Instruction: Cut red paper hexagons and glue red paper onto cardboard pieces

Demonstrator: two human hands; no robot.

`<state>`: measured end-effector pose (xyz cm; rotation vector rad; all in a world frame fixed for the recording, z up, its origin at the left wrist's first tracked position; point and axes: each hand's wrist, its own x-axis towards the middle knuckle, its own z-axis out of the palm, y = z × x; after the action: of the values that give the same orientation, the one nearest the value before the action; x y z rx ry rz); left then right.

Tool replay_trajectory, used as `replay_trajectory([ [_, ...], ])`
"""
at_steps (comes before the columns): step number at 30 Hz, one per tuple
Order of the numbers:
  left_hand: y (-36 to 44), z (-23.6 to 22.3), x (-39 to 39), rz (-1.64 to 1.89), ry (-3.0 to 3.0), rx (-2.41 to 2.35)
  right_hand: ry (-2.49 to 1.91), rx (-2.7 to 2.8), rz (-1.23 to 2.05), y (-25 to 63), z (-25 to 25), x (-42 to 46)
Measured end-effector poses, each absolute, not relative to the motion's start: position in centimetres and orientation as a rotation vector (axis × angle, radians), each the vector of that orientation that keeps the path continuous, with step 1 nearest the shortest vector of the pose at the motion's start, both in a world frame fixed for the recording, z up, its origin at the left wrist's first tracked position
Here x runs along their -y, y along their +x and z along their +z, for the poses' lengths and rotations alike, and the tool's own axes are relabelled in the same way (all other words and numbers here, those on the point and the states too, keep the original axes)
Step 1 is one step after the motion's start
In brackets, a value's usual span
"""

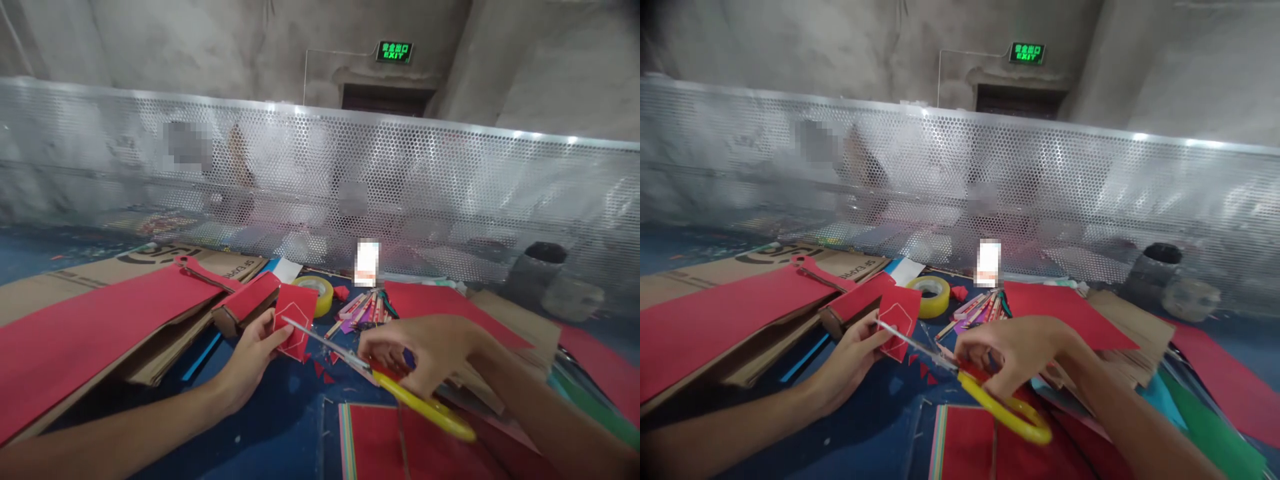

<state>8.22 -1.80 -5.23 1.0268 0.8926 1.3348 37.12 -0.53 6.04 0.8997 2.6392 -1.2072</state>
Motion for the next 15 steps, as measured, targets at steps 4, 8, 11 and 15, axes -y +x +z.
replay_trajectory([
  [4, 8.3, -4.9, 2.1, 1.317, 1.003, -0.875, 1.004, -2.656, -1.434, 36.1, 4.8, 0.0],
  [8, 8.3, -5.0, 2.2, 1.299, 1.046, -0.856, 1.107, -2.799, -1.493, 34.4, 3.8, 0.5],
  [11, 8.3, -5.1, 2.2, 1.289, 1.064, -0.88, 1.17, -2.958, -1.457, 33.2, 3.4, 0.8],
  [15, 8.4, -5.1, 2.2, 1.287, 1.062, -0.878, 1.251, -3.062, -1.511, 32.0, 4.0, 1.0],
])
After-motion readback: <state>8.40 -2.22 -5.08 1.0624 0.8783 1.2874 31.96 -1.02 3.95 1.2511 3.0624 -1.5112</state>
